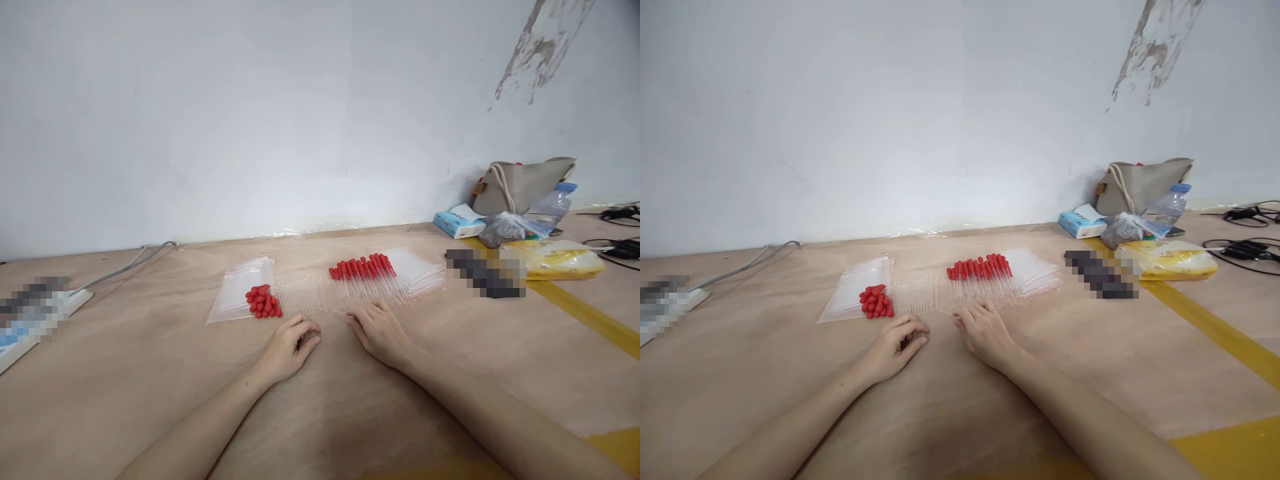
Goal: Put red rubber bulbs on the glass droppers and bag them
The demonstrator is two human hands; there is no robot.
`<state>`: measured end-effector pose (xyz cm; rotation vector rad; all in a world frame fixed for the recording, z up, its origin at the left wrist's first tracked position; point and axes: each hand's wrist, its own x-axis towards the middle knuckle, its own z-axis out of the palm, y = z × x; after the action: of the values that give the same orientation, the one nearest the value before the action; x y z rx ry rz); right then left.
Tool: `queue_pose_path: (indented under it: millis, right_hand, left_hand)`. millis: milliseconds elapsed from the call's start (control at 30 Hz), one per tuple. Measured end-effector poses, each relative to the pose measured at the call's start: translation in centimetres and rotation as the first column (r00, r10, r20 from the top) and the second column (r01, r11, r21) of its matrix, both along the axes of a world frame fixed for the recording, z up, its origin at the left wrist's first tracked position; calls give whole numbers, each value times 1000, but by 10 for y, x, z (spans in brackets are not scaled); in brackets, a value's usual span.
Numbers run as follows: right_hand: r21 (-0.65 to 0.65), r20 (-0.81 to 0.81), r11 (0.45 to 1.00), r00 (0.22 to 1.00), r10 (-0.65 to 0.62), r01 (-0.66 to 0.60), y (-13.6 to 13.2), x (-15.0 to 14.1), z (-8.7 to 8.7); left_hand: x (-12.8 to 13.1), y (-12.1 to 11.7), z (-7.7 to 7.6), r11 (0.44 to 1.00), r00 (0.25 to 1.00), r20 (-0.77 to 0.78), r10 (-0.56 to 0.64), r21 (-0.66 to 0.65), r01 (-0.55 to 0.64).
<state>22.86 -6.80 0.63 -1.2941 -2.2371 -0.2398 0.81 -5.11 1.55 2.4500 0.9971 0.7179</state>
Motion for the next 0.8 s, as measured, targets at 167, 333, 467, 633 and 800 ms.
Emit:
queue_pose_path:
  millis: [167, 333, 467, 633, 800]
  right_hand:
    - [-45, -103, 995, 991, 85, -90, -2, 1, -2]
    - [-105, -176, 986, 978, 110, -129, 0, 2, -3]
    - [-126, -176, 981, 977, 123, -146, -1, 3, -3]
    - [-133, -164, 981, 980, 116, -138, -2, 1, 0]
    - [-133, -156, 981, 980, 123, -144, -1, 1, 1]
  left_hand:
    - [-1, 1, 0, 1000, 1000, 3, 0, -10, 0]
    - [0, 0, -2, 1000, 1000, 3, 0, -5, 0]
    - [0, -1, -1, 1000, 999, 35, 13, 25, -14]
    - [-30, 34, 26, 899, 905, 144, 400, 129, -418]
    - [-78, 91, 51, 704, 704, -129, 699, -50, -708]
